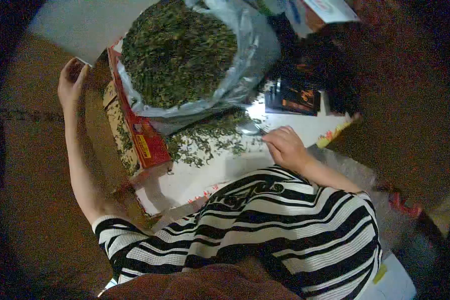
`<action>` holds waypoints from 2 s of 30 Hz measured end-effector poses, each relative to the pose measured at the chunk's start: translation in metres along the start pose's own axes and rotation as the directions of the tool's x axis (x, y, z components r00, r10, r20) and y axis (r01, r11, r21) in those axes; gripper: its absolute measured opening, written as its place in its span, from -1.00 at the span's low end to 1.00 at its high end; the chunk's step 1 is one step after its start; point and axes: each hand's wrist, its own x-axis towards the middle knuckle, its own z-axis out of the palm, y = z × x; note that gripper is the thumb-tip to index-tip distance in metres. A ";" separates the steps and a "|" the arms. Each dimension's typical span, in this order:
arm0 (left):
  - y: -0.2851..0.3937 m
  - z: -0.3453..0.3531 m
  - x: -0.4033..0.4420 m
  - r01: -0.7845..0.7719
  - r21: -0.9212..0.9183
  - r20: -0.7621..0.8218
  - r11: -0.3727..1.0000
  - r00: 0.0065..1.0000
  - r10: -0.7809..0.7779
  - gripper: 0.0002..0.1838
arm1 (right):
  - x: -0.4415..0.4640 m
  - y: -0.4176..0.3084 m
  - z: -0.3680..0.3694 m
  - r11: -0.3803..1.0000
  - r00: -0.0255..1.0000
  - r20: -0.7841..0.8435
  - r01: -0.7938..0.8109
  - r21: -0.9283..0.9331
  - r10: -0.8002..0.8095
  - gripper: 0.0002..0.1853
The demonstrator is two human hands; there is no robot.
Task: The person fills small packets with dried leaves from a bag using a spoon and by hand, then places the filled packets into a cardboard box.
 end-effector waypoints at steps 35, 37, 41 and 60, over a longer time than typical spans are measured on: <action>0.281 0.186 -0.166 -0.773 -0.132 0.674 0.620 0.389 0.628 -0.61 | -0.013 0.012 0.005 0.996 0.996 -0.027 0.084 -0.016 -0.084 -0.83; 0.268 0.158 -0.163 -0.677 -0.214 0.631 0.704 0.454 0.628 -0.52 | -0.011 0.010 0.001 0.994 0.993 -0.044 0.107 -0.010 -0.108 -0.83; 0.236 0.108 -0.167 -0.551 -0.239 0.621 0.800 0.547 0.562 -0.52 | -0.010 0.013 0.005 0.988 0.985 -0.099 0.147 0.056 -0.141 -0.86; 0.183 0.029 -0.194 -0.379 -0.309 0.344 0.872 0.810 0.474 -0.20 | 0.023 -0.040 0.000 -0.054 0.725 0.356 -0.404 0.913 0.589 -0.74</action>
